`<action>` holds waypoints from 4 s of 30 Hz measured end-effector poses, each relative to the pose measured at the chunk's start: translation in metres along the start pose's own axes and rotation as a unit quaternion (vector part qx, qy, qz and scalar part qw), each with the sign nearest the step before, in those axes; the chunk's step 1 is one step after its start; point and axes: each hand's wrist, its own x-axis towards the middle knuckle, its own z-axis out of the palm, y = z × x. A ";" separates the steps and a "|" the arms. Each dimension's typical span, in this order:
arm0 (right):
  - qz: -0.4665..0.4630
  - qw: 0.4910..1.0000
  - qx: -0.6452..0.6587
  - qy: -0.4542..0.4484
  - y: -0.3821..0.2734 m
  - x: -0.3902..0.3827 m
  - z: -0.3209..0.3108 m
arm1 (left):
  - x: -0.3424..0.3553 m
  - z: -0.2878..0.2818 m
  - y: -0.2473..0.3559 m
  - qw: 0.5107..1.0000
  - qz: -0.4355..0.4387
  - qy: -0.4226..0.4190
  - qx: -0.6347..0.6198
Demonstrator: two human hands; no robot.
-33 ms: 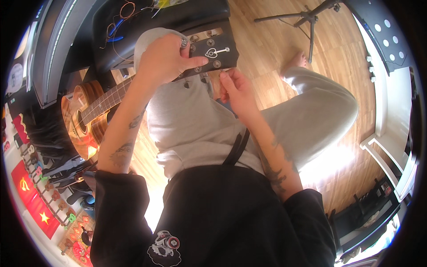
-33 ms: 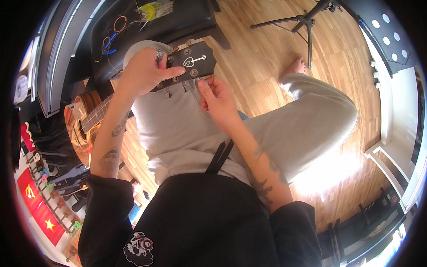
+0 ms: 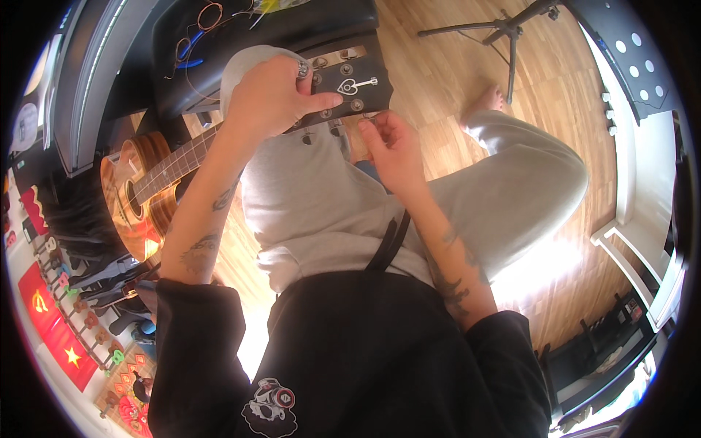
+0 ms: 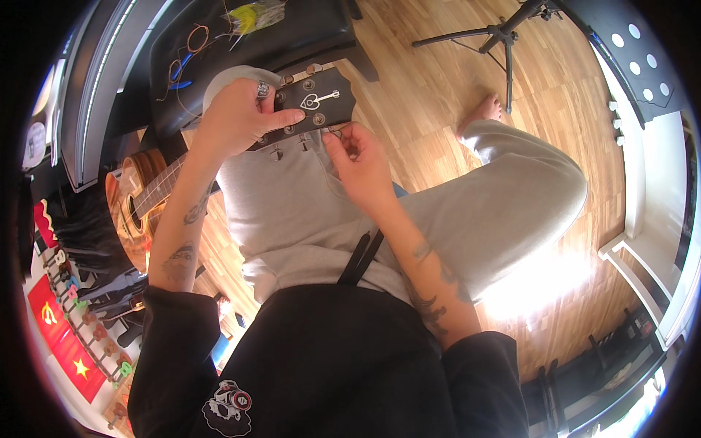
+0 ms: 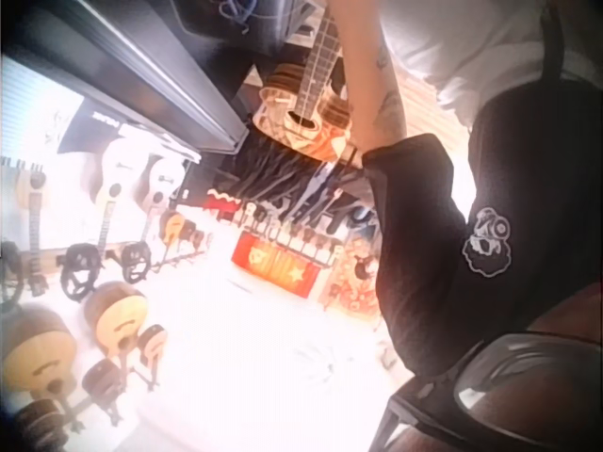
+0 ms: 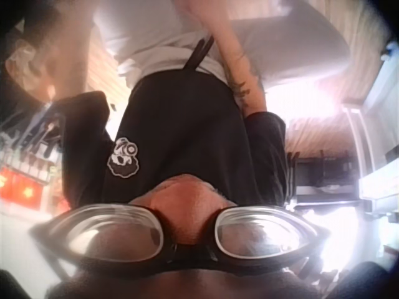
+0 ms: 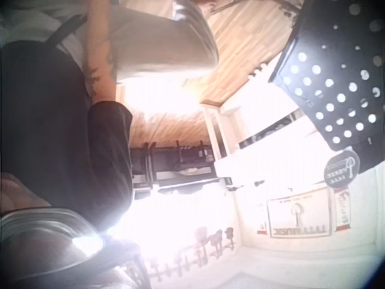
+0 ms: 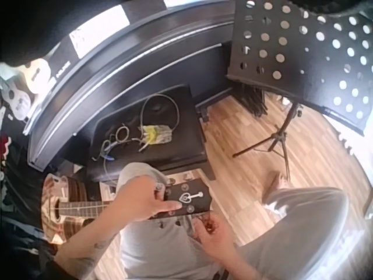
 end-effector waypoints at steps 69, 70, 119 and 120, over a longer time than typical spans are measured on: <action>0.267 0.880 0.356 -0.167 -0.017 0.003 -0.008 | -0.031 -0.049 -0.080 0.967 -0.090 -0.061 -0.230; 0.270 0.880 0.353 -0.164 -0.018 0.002 -0.008 | -0.032 -0.050 -0.082 0.964 -0.084 -0.058 -0.247; 0.237 0.849 0.388 -0.270 0.011 0.013 -0.020 | -0.046 -0.059 -0.097 0.966 0.234 -0.076 0.081; 0.239 0.854 0.379 -0.264 0.010 0.012 -0.019 | -0.047 -0.061 -0.095 0.959 0.239 -0.095 0.122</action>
